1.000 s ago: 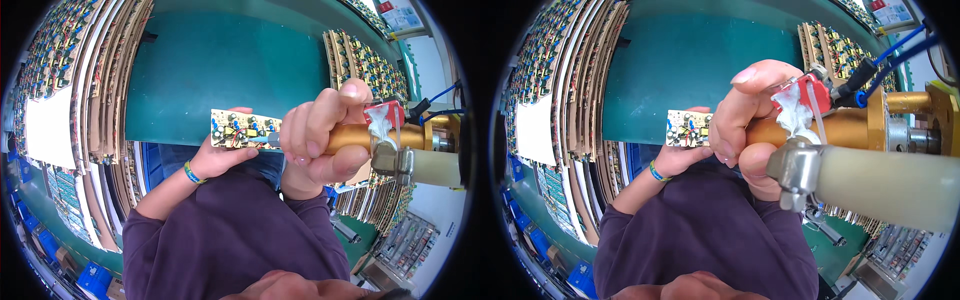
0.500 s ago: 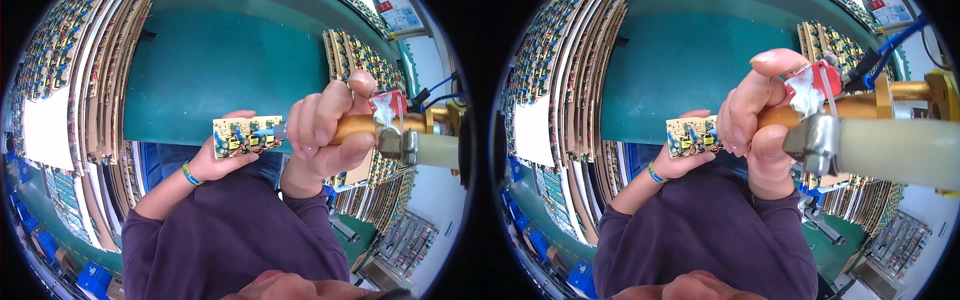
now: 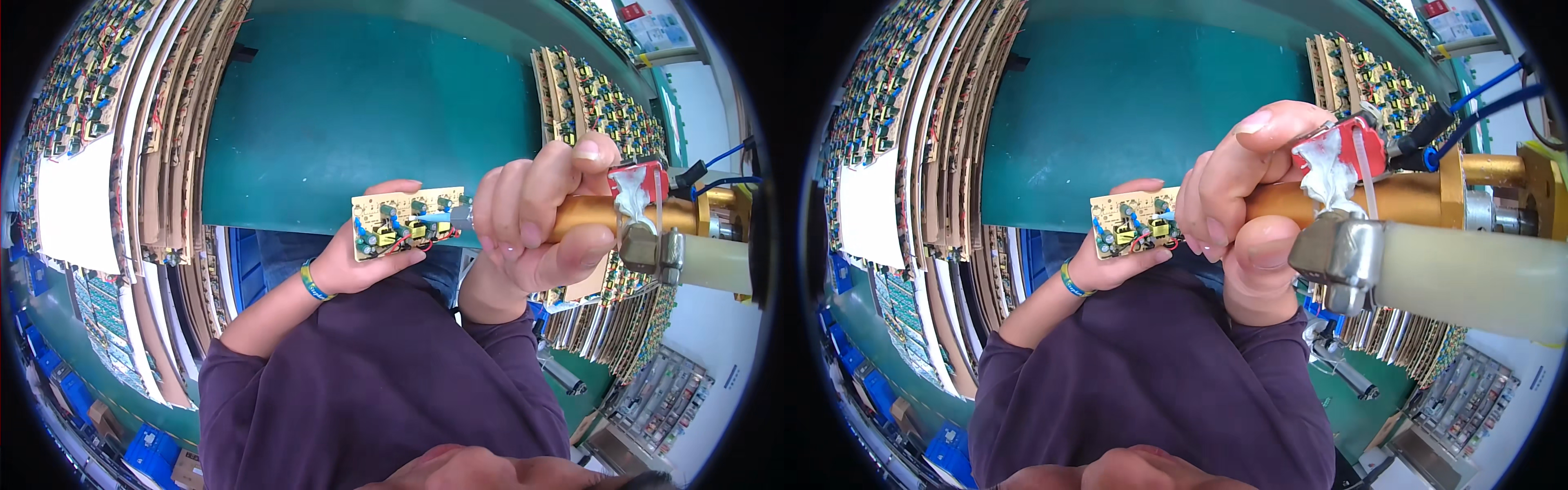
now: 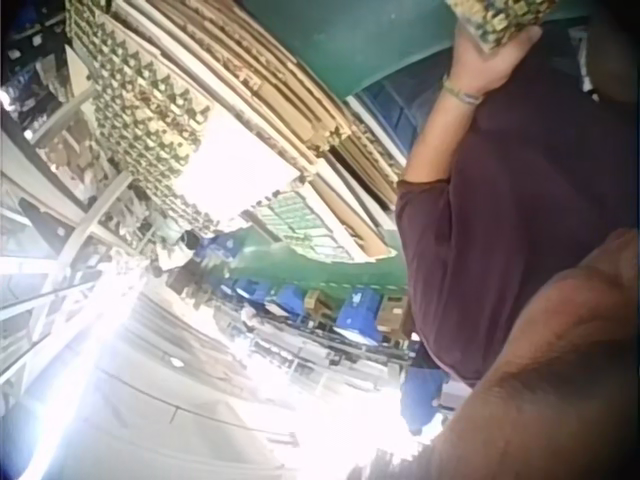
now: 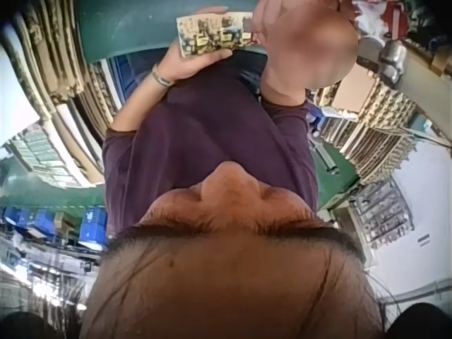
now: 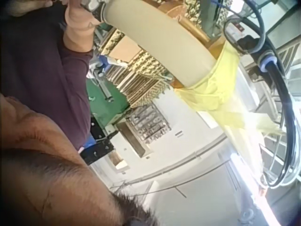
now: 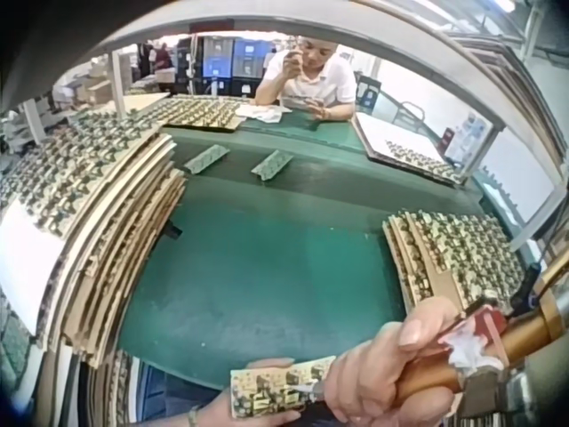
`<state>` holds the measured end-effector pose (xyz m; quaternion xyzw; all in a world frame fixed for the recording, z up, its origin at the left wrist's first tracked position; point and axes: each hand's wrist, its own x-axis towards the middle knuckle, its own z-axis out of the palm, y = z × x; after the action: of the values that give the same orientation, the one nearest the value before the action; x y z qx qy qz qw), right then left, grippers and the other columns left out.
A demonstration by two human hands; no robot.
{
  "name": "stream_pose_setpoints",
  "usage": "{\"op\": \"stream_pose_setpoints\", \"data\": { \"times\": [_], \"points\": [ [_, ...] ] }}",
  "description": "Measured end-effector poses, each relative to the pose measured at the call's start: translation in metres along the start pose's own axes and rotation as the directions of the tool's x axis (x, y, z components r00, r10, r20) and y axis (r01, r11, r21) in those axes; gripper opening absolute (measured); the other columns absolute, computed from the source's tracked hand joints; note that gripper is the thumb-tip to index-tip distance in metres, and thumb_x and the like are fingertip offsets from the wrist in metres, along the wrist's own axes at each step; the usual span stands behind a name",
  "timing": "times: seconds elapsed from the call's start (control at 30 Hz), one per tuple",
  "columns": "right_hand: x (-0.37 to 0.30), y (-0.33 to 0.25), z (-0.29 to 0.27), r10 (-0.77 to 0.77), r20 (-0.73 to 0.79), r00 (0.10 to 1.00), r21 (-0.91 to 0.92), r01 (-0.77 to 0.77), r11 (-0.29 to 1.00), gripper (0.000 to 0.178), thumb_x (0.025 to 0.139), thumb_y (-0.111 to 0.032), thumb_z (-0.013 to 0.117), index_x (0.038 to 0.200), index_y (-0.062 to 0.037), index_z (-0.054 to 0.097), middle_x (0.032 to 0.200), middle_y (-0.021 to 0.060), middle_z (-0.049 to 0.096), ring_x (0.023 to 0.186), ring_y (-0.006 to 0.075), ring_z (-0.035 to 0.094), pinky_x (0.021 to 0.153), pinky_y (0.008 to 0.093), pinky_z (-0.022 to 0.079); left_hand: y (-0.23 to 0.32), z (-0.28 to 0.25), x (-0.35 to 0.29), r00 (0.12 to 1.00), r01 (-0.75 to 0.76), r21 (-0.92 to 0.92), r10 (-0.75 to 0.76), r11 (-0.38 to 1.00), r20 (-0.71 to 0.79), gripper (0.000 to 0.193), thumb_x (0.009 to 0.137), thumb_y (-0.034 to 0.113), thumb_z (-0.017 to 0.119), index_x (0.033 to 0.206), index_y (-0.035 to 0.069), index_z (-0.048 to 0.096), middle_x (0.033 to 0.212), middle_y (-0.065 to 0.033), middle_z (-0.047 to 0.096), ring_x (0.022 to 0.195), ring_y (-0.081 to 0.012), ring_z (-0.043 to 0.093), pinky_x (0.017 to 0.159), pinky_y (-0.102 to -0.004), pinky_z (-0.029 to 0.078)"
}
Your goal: Applying a tool to circuit boards and organizing them at an assembly station.
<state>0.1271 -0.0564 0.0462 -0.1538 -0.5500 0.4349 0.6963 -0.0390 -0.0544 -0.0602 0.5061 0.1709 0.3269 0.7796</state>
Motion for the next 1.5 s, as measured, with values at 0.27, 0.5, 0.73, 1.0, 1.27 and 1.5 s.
{"op": "stream_pose_setpoints", "data": {
  "times": [0.27, 0.5, 0.73, 1.0, 1.27, 1.5],
  "points": [
    [-0.001, -0.001, -0.001, 0.006, 0.000, 1.000, -0.006, -0.006, 1.000, 0.056, 0.090, -0.041, 0.055, 0.127, -0.0042, 0.035, 0.068, 0.0003, 0.044, 0.046, 0.0075, 0.041, 0.040, 0.0219, 0.039, -0.001, -0.001, -0.001, 1.000, 0.002, -0.016, -0.002, 1.000, 0.008, 0.068, 0.076, -0.005, 0.067, 0.133, 0.002, 0.032, 0.129, -0.0060, 0.044, 0.112, -0.0142, 0.051, 0.093, -0.0284, 0.043],
    [0.002, -0.006, 0.004, 0.034, -0.018, 0.999, 0.058, -0.033, 0.998, 0.061, 0.089, -0.041, 0.055, 0.132, -0.0067, 0.027, 0.070, 0.0012, 0.045, 0.048, 0.0087, 0.044, 0.041, 0.0221, 0.041, -0.002, 0.001, 0.000, 1.000, -0.020, 0.077, 0.018, 0.997, 0.021, 0.066, 0.078, -0.003, 0.066, 0.133, 0.003, 0.032, 0.126, -0.0068, 0.047, 0.111, -0.0135, 0.051, 0.093, -0.0280, 0.043],
    [0.003, -0.005, 0.015, 0.070, 0.020, 0.997, 0.046, -0.070, 0.996, 0.060, 0.089, -0.040, 0.055, 0.132, -0.0072, 0.028, 0.069, 0.0011, 0.045, 0.047, 0.0085, 0.043, 0.041, 0.0222, 0.041, -0.010, 0.001, 0.004, 0.999, -0.010, 0.135, 0.004, 0.991, 0.044, 0.064, 0.080, -0.002, 0.065, 0.134, 0.006, 0.031, 0.124, -0.0051, 0.047, 0.102, -0.0127, 0.056, 0.089, -0.0272, 0.044],
    [0.001, -0.001, 0.019, 0.073, -0.020, 0.997, 0.032, -0.072, 0.997, 0.056, 0.089, -0.040, 0.056, 0.128, -0.0068, 0.032, 0.067, 0.0004, 0.044, 0.045, 0.0078, 0.041, 0.039, 0.0217, 0.039, -0.004, 0.004, 0.005, 0.999, -0.001, 0.105, -0.004, 0.995, 0.045, 0.060, 0.080, -0.002, 0.066, 0.131, 0.005, 0.035, 0.127, -0.0044, 0.044, 0.109, -0.0123, 0.053, 0.091, -0.0269, 0.044],
    [0.001, 0.000, 0.017, 0.052, -0.001, 0.999, 0.029, -0.052, 0.998, 0.054, 0.088, -0.040, 0.057, 0.124, -0.0071, 0.035, 0.065, -0.0004, 0.043, 0.044, 0.0075, 0.041, 0.038, 0.0217, 0.038, -0.009, 0.003, 0.005, 0.999, -0.026, 0.159, 0.020, 0.987, 0.038, 0.060, 0.079, -0.001, 0.067, 0.130, 0.005, 0.036, 0.129, -0.0046, 0.042, 0.111, -0.0125, 0.051, 0.092, -0.0272, 0.044],
    [0.001, -0.002, 0.019, 0.074, -0.010, 0.997, 0.023, -0.074, 0.997, 0.058, 0.088, -0.040, 0.057, 0.127, -0.0065, 0.033, 0.066, 0.0003, 0.043, 0.045, 0.0079, 0.042, 0.038, 0.0217, 0.039, -0.015, 0.001, 0.003, 0.999, -0.030, 0.145, 0.024, 0.989, 0.047, 0.061, 0.079, -0.001, 0.066, 0.131, 0.005, 0.035, 0.126, -0.0048, 0.046, 0.109, -0.0126, 0.052, 0.092, -0.0270, 0.043]
  ]
}}
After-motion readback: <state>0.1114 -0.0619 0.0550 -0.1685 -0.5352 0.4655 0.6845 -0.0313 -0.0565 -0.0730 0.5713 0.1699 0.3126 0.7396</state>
